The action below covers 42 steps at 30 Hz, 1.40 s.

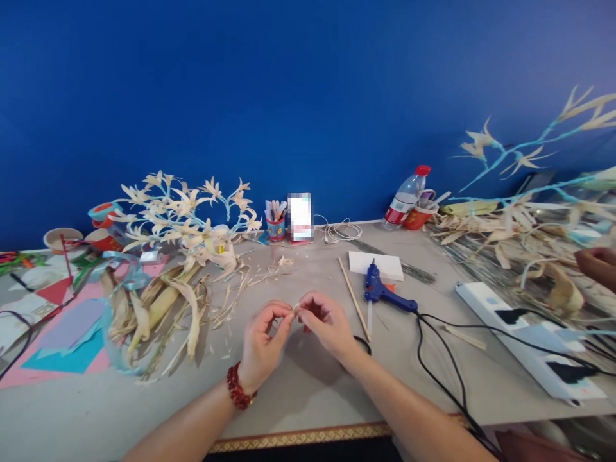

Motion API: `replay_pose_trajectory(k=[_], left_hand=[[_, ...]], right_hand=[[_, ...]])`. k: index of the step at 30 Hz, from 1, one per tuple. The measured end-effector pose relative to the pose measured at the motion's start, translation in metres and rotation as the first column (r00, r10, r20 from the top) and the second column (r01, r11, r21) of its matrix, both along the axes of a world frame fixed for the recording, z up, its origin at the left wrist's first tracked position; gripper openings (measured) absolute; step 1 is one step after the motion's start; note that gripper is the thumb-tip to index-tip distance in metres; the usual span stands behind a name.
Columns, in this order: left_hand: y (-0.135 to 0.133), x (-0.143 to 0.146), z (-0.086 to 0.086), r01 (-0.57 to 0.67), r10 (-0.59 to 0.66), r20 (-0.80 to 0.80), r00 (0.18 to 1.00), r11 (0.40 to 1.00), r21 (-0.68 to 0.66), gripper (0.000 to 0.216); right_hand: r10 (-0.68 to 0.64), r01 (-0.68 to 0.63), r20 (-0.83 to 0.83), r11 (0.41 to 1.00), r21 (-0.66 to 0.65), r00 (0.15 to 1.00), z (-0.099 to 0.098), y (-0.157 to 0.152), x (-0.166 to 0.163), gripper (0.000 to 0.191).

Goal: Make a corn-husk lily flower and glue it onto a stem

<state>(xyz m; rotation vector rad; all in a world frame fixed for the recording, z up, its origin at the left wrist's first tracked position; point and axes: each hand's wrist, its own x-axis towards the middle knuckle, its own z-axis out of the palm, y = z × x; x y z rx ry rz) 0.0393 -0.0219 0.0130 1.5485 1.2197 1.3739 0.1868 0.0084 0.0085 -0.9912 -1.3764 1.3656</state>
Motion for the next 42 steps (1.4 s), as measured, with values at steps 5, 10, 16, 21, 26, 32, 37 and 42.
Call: replay_pose_trajectory(k=[5,10,16,21,26,32,37,42], left_hand=[[0.002,0.001,-0.003,0.021,-0.017,0.059,0.998,0.998,-0.057,0.014],[0.001,0.001,-0.003,0.052,-0.042,0.108,0.993,0.994,-0.092,0.016],[0.002,0.001,-0.005,0.050,-0.015,0.213,0.977,0.986,-0.161,0.017],[0.005,0.000,-0.009,0.108,0.004,0.361,0.933,0.950,-0.292,0.015],[0.006,0.000,-0.008,0.152,0.019,0.427,0.904,0.919,-0.363,0.015],[0.004,0.003,-0.005,0.178,0.014,0.422,0.907,0.893,-0.413,0.015],[0.003,0.003,-0.004,0.199,0.000,0.428,0.904,0.886,-0.418,0.014],[0.004,0.002,-0.005,0.215,-0.005,0.450,0.893,0.883,-0.417,0.012]], right_hand=[[0.036,-0.047,-0.119,0.995,-0.091,0.992,-0.001,0.004,0.000,0.013],[0.017,-0.020,-0.068,0.999,-0.047,0.998,0.002,0.003,0.001,0.014],[0.085,-0.091,-0.093,0.994,-0.059,0.992,0.000,0.005,0.002,0.020],[0.011,-0.021,-0.107,0.996,-0.092,0.994,0.002,0.006,0.005,0.022],[-0.061,0.055,-0.095,0.996,-0.064,0.994,0.008,0.003,0.008,0.023],[-0.043,0.043,-0.005,0.999,0.028,0.999,0.005,0.004,0.010,0.021],[-0.069,0.067,0.031,0.997,0.040,0.997,0.006,0.004,0.010,0.019],[-0.060,0.057,0.049,0.997,0.058,0.997,0.005,0.005,0.011,0.018]])
